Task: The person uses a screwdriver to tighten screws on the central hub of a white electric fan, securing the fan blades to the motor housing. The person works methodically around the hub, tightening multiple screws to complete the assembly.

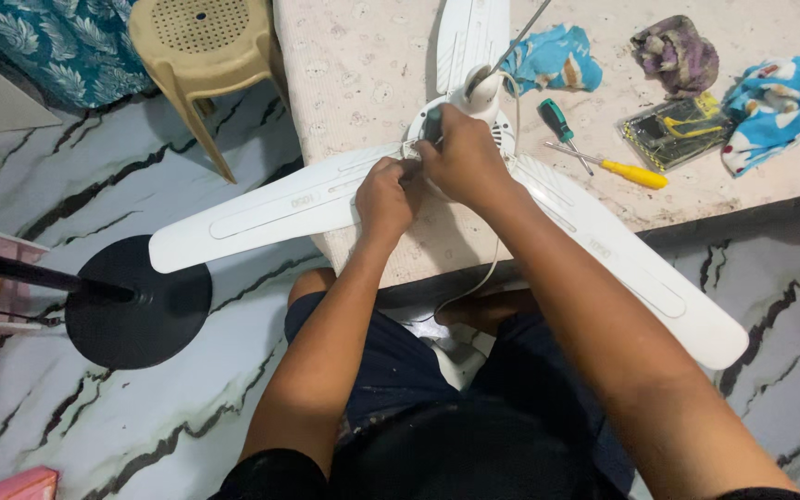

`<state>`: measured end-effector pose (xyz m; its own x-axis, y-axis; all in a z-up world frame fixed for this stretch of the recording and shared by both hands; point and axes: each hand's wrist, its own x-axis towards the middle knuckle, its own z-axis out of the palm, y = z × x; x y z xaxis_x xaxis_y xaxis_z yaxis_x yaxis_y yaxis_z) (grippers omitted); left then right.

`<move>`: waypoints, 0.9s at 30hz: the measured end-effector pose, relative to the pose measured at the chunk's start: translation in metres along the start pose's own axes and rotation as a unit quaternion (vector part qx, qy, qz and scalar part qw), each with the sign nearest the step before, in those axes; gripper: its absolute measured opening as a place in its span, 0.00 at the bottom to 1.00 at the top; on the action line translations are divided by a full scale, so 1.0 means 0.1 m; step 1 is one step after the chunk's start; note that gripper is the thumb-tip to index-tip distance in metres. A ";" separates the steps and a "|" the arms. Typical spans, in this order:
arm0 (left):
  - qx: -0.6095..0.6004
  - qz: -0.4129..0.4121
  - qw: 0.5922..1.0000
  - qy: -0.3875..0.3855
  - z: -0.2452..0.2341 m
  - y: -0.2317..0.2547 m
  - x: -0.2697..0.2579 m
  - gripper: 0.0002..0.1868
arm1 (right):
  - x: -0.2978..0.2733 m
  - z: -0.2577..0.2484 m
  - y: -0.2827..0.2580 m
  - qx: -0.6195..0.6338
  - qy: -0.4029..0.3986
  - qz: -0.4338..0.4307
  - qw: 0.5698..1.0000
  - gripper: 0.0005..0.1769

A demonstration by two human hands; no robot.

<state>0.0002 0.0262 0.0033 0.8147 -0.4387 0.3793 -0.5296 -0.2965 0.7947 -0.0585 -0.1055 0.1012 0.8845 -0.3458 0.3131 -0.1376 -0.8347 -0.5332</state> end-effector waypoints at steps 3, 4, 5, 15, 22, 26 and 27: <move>0.022 0.004 1.000 0.000 0.01 0.00 0.02 0.13 | 0.01 -0.01 -0.02 0.046 0.029 -0.094 0.994 0.35; 0.030 0.002 1.000 -0.003 0.01 0.00 0.02 0.13 | 0.01 -0.01 -0.03 0.037 0.015 -0.080 0.996 0.40; 0.037 -0.001 0.999 -0.006 0.02 0.00 0.02 0.13 | 0.00 -0.01 -0.04 0.029 0.002 -0.066 0.997 0.45; 0.024 -0.006 1.000 -0.008 0.00 0.05 0.02 0.12 | 0.06 -0.14 -0.01 -0.010 0.028 -0.224 0.974 0.33; 0.040 -0.015 0.999 0.006 0.01 0.08 0.04 0.09 | 0.08 -0.29 -0.23 0.009 0.006 -0.179 0.984 0.17; 0.011 -0.009 1.000 0.012 0.03 0.04 0.01 0.09 | 0.09 -0.32 -0.29 0.002 0.003 -0.151 0.989 0.12; 0.014 0.001 1.000 0.021 0.04 0.03 0.01 0.09 | 0.10 -0.32 -0.29 0.002 -0.002 -0.138 0.990 0.12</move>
